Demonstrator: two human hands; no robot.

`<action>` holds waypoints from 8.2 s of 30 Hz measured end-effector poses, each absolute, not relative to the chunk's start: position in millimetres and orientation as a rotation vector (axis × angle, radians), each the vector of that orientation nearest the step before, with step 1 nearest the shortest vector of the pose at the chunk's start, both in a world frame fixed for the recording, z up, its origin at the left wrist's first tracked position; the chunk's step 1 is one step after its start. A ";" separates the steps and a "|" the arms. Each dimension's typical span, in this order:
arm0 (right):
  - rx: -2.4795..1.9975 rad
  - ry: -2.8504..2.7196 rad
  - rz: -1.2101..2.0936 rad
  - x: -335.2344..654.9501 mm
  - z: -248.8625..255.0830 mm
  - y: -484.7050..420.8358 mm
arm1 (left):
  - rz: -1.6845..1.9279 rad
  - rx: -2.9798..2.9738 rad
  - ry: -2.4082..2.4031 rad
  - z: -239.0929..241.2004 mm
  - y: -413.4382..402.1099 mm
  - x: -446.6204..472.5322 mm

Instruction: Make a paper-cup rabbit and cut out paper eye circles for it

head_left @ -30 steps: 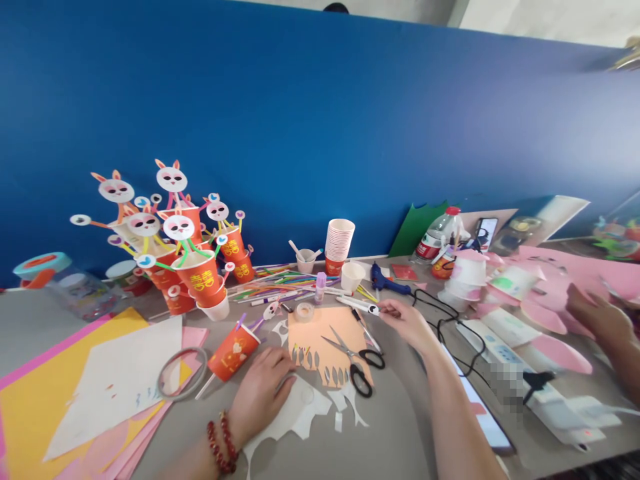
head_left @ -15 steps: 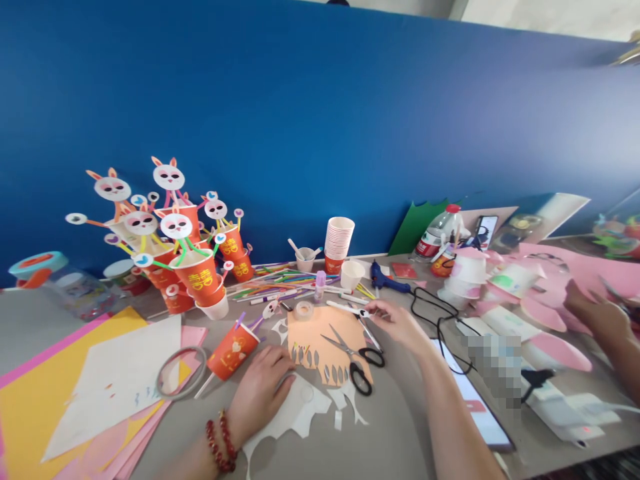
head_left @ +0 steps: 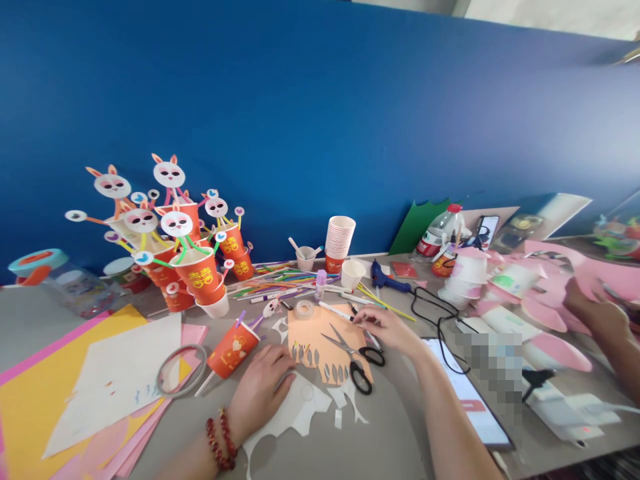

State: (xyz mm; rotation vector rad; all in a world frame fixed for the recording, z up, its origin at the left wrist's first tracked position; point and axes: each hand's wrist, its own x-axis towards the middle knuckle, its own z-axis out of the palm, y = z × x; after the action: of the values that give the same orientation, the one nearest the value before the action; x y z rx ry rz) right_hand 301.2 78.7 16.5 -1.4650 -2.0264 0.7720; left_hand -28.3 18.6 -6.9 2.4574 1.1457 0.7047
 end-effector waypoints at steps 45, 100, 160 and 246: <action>-1.763 -1.955 0.628 302.1 5.3 80.1 | 0.675 2.461 1.138 -8.3 19.1 -30.8; -0.916 -1.471 1.452 194.8 1.3 12.4 | 0.560 2.785 1.085 -8.7 13.3 -26.4; -0.948 -1.625 1.462 189.9 9.3 5.8 | 0.635 2.654 0.898 19.2 13.0 -11.1; -0.914 -1.477 1.408 171.0 38.2 -30.4 | 0.577 2.304 1.021 35.7 -32.0 -26.5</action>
State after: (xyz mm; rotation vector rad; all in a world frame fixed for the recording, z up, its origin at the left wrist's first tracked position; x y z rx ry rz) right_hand 171.0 -30.4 38.2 -0.9140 -1.4770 1.4079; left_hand -26.5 -32.0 35.7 2.3042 1.0207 0.5774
